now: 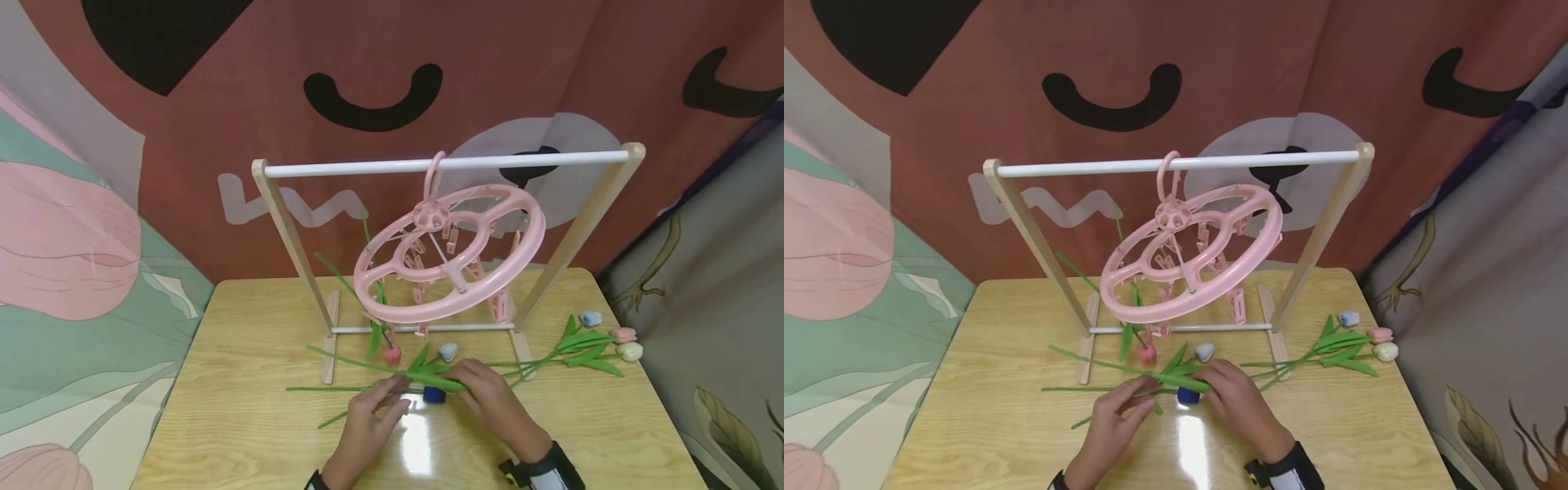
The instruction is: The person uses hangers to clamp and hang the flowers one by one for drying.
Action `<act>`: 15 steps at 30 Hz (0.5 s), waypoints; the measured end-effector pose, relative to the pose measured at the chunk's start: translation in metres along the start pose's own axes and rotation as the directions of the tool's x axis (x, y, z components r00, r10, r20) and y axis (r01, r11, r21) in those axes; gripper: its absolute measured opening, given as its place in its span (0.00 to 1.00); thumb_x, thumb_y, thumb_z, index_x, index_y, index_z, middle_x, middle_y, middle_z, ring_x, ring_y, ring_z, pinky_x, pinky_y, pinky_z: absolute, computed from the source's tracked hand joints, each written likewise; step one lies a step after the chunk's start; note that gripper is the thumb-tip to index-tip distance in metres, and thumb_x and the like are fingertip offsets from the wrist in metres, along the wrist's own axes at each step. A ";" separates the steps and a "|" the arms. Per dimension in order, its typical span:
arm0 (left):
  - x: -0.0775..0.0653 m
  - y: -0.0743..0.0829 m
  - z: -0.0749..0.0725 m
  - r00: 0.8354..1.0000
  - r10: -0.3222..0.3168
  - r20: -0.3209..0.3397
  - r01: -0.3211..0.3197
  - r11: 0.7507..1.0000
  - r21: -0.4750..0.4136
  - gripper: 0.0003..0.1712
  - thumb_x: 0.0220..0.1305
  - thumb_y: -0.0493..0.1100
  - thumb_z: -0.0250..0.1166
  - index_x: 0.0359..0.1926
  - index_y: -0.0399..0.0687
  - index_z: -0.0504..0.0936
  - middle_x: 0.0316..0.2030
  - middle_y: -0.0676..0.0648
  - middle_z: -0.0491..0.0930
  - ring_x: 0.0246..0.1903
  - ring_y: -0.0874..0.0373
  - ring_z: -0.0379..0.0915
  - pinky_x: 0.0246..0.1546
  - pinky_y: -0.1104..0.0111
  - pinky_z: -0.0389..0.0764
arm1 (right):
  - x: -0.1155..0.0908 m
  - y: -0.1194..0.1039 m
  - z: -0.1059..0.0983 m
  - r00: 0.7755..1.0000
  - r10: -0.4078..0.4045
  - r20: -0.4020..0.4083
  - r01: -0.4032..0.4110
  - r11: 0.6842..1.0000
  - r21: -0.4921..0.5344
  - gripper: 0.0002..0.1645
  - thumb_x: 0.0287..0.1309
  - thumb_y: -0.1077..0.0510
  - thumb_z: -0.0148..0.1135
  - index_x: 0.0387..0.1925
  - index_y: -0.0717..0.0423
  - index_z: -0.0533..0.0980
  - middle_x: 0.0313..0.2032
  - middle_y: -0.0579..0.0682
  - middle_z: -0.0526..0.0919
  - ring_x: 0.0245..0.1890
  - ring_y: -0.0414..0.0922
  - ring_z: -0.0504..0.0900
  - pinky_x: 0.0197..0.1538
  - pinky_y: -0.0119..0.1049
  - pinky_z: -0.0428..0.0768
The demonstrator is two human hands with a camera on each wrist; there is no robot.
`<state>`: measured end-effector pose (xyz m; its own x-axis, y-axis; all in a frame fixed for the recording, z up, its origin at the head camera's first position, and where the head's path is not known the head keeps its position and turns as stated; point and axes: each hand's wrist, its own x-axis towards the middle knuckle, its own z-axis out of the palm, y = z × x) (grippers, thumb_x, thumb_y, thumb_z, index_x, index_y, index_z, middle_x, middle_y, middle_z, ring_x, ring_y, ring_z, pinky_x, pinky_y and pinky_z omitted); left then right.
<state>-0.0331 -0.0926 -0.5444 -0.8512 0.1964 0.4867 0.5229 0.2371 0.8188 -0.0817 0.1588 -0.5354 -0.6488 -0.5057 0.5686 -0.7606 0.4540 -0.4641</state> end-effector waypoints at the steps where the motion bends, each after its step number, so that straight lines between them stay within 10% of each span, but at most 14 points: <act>1: 0.002 0.001 0.001 0.999 -0.052 -0.011 0.051 0.996 -0.076 0.20 0.66 0.30 0.68 0.59 0.33 0.81 0.53 0.35 0.85 0.49 0.46 0.87 0.48 0.64 0.89 | 0.003 -0.002 -0.001 1.000 0.001 -0.003 -0.001 1.000 0.021 0.08 0.73 0.54 0.61 0.45 0.52 0.83 0.43 0.45 0.86 0.42 0.41 0.85 0.52 0.22 0.83; 5: 0.012 0.008 0.004 0.981 -0.193 -0.030 0.169 0.916 -0.365 0.23 0.71 0.29 0.62 0.65 0.29 0.74 0.62 0.26 0.76 0.61 0.43 0.79 0.59 0.60 0.83 | 0.012 -0.008 -0.002 1.000 0.004 -0.017 -0.003 0.997 0.078 0.05 0.71 0.57 0.63 0.44 0.51 0.82 0.43 0.44 0.85 0.42 0.41 0.85 0.51 0.20 0.82; 8: 0.020 0.011 0.009 0.980 -0.190 -0.057 0.134 0.845 -0.518 0.23 0.72 0.25 0.57 0.66 0.24 0.71 0.63 0.20 0.71 0.64 0.43 0.77 0.63 0.60 0.79 | 0.020 -0.012 -0.001 1.000 0.004 -0.021 -0.002 0.994 0.110 0.06 0.72 0.57 0.62 0.44 0.51 0.83 0.43 0.45 0.86 0.42 0.40 0.85 0.50 0.20 0.82; 15: 0.030 0.021 0.021 0.954 -0.266 -0.137 0.123 0.767 -0.630 0.16 0.73 0.25 0.56 0.58 0.16 0.74 0.53 0.43 0.87 0.55 0.50 0.85 0.58 0.60 0.84 | 0.030 -0.019 0.005 1.000 0.006 0.012 -0.008 0.990 0.141 0.07 0.68 0.61 0.66 0.45 0.50 0.83 0.42 0.43 0.85 0.42 0.39 0.84 0.49 0.21 0.82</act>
<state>-0.0465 -0.0620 -0.5196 -0.9574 -0.0064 0.2885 0.2677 -0.3929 0.8797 -0.0868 0.1316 -0.5132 -0.6540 -0.5114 0.5575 -0.7510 0.3498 -0.5601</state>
